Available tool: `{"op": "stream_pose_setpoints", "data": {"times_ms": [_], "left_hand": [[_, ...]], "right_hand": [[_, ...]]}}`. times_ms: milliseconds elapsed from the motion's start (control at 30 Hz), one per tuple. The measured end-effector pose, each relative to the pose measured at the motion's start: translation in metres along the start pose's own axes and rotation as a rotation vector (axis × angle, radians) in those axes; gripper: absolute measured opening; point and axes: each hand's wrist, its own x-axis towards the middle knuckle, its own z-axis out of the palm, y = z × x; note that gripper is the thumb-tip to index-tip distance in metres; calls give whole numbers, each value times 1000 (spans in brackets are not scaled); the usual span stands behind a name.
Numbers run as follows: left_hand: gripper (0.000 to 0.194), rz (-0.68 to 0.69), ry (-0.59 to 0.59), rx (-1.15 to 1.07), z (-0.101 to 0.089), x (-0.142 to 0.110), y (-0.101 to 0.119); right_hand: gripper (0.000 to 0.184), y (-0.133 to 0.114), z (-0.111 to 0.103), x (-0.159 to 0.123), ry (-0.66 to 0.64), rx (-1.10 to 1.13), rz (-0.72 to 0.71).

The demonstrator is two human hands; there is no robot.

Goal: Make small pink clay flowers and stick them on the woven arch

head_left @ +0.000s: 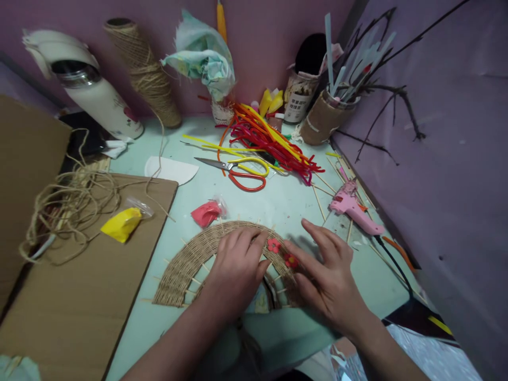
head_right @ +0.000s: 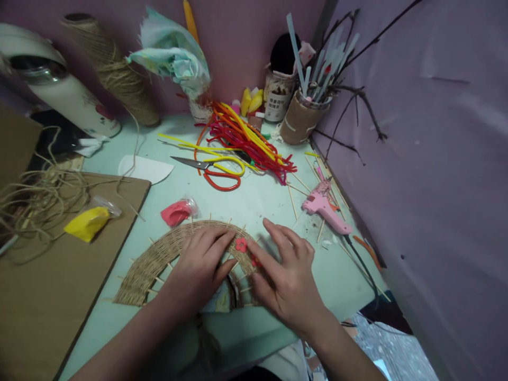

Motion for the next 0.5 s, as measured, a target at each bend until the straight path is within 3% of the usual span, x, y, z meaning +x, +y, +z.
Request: {"op": "stream_pose_setpoints", "data": {"times_ms": [333,500], "left_hand": [[31,51,13,32,-1,-1,-2],[30,50,4,29,-4,-2,-1]], "right_hand": [[38,0,-1,8,-72,-29,34],[36,9,-16,22,23,3,21]]}}
